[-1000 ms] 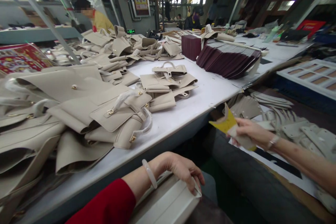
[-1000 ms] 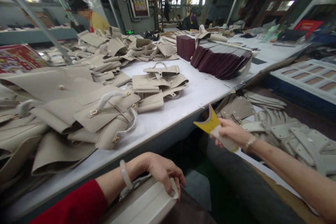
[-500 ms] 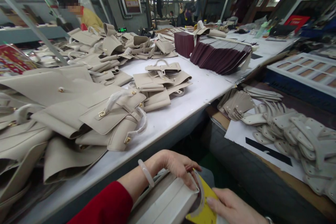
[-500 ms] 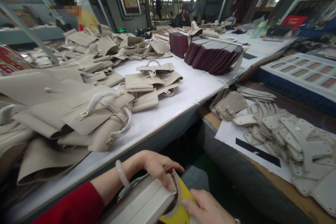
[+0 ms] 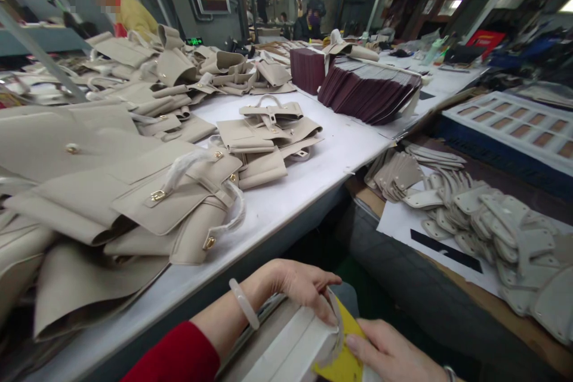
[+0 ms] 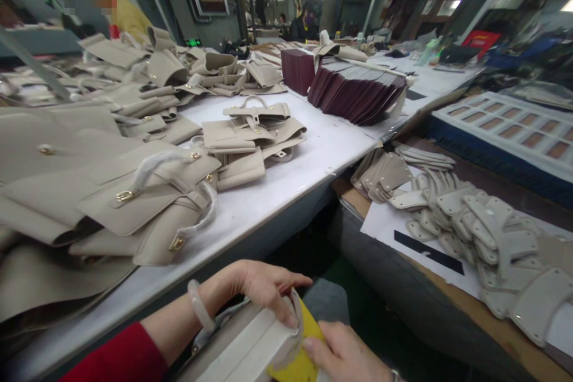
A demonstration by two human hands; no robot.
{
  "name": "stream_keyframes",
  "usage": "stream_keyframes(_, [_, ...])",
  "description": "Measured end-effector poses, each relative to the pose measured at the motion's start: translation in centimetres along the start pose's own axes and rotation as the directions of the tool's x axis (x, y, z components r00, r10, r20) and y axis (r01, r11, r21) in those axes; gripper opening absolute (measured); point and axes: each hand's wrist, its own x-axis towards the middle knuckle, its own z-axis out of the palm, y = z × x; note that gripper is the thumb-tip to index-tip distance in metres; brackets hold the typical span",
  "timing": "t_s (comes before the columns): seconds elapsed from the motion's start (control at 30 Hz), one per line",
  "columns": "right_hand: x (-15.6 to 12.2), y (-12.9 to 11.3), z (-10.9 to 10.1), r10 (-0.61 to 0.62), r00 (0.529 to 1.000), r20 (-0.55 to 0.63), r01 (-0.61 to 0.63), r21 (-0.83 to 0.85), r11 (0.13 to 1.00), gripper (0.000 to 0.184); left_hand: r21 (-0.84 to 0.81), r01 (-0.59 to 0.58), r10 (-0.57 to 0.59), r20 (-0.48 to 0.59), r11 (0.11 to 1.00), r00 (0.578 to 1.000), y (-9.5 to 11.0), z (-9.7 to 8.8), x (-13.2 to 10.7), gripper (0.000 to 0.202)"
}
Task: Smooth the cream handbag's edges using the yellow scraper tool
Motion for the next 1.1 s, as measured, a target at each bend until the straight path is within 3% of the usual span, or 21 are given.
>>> stream_keyframes(0.5, [1.9, 0.8, 1.3, -0.015, 0.999, 0.036, 0.012, 0.088, 0.996, 0.071, -0.065, -0.080, 0.074, -0.090, 0.995, 0.993, -1.2, 0.1, -0.1, 0.147])
stream_keyframes(0.63, [2.6, 0.2, 2.4, -0.058, 0.998, 0.035, 0.052, 0.152, 0.987, 0.073, -0.197, -0.194, 0.167, -0.148, 0.961, 0.975, -2.1, 0.4, 0.1, 0.151])
stream_keyframes(0.73, [3.0, -0.2, 3.5, -0.002, 1.000, -0.022, 0.003, 0.072, 0.997, 0.082, -0.167, -0.276, 0.217, -0.305, 0.947, 0.927, -2.1, 1.1, -0.7, 0.137])
stream_keyframes(0.9, [4.2, 0.7, 6.2, 0.047, 0.989, -0.142, -0.028, 0.132, 0.991, 0.083, -0.077, -0.202, 0.120, -0.580, 0.976, 0.806, -1.1, 3.0, -4.5, 0.076])
stream_keyframes(1.0, [3.8, 1.1, 7.2, 0.061, 0.994, -0.091, -0.040, 0.218, 0.975, 0.096, -0.064, -0.143, 0.060, -0.688, 0.988, 0.723, -1.1, 4.8, -6.3, 0.064])
stream_keyframes(1.1, [1.8, 1.8, 7.0, -0.033, 0.999, -0.037, 0.039, 0.204, 0.978, 0.098, -0.074, -0.113, 0.022, -0.732, 0.991, 0.681, -1.8, 6.8, -6.8, 0.061])
